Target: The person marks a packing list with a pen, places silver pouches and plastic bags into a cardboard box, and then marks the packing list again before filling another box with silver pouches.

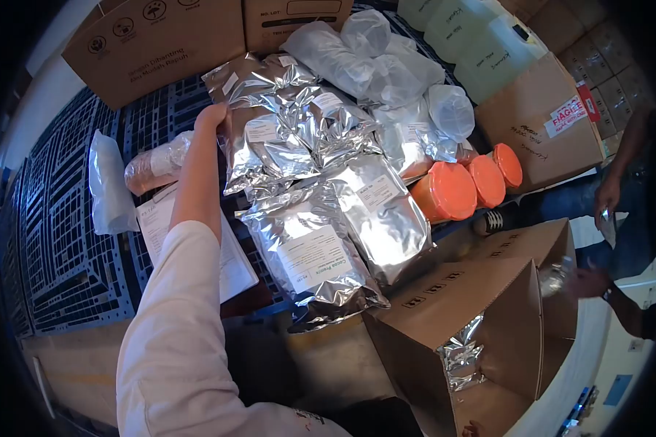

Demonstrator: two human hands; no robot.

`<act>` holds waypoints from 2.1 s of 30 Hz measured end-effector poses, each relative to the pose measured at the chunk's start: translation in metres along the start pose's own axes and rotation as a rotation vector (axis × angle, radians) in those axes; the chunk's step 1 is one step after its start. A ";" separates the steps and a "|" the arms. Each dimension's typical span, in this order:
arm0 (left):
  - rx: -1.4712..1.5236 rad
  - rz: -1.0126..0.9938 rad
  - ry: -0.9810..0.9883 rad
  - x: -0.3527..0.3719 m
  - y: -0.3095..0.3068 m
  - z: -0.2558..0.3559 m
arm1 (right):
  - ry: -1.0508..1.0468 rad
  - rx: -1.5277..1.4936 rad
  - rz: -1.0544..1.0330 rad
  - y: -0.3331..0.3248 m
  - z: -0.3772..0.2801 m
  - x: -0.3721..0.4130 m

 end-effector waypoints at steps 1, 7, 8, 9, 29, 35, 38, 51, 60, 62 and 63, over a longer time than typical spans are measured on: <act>-0.113 0.181 0.207 -0.011 0.001 -0.006 | 0.001 -0.001 0.009 0.000 0.000 0.003; 0.185 0.124 0.007 0.024 -0.001 0.009 | 0.080 0.023 0.083 -0.007 -0.028 0.014; 0.348 0.080 -0.138 0.037 0.002 0.019 | 0.059 0.045 0.104 -0.011 -0.037 0.015; 0.316 -0.054 -0.132 0.040 -0.003 0.021 | 0.041 0.066 0.130 -0.012 -0.041 0.016; 0.767 -0.319 0.099 -0.070 -0.004 -0.021 | -0.369 0.078 0.298 0.052 -0.200 -0.016; -0.012 0.697 0.864 -0.106 -0.034 -0.025 | -0.372 0.135 0.332 0.048 -0.192 -0.013; 0.000 0.577 0.651 -0.048 -0.072 -0.001 | -0.413 0.137 0.402 0.035 -0.187 -0.008; 0.549 0.273 0.835 0.287 -0.185 0.085 | -0.521 -0.801 0.024 0.040 -0.187 -0.044; 0.672 -0.738 1.114 0.590 0.008 0.189 | -0.147 -1.903 -0.885 0.037 -0.240 -0.067; 0.401 -1.009 1.261 0.639 0.039 0.216 | -0.169 -2.018 -0.543 0.044 -0.206 -0.070; 0.325 -1.060 1.296 0.651 0.053 0.223 | -0.119 -2.049 -0.401 0.036 -0.190 -0.069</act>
Point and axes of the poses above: each hand's wrist, its own x-axis away from the middle knuckle, its own y-axis out of the palm, z = x × y, the point moved 1 cm from there along -x, towards the middle knuckle, and after that the axes turned 5 degrees about z, right-handed, at the moved point
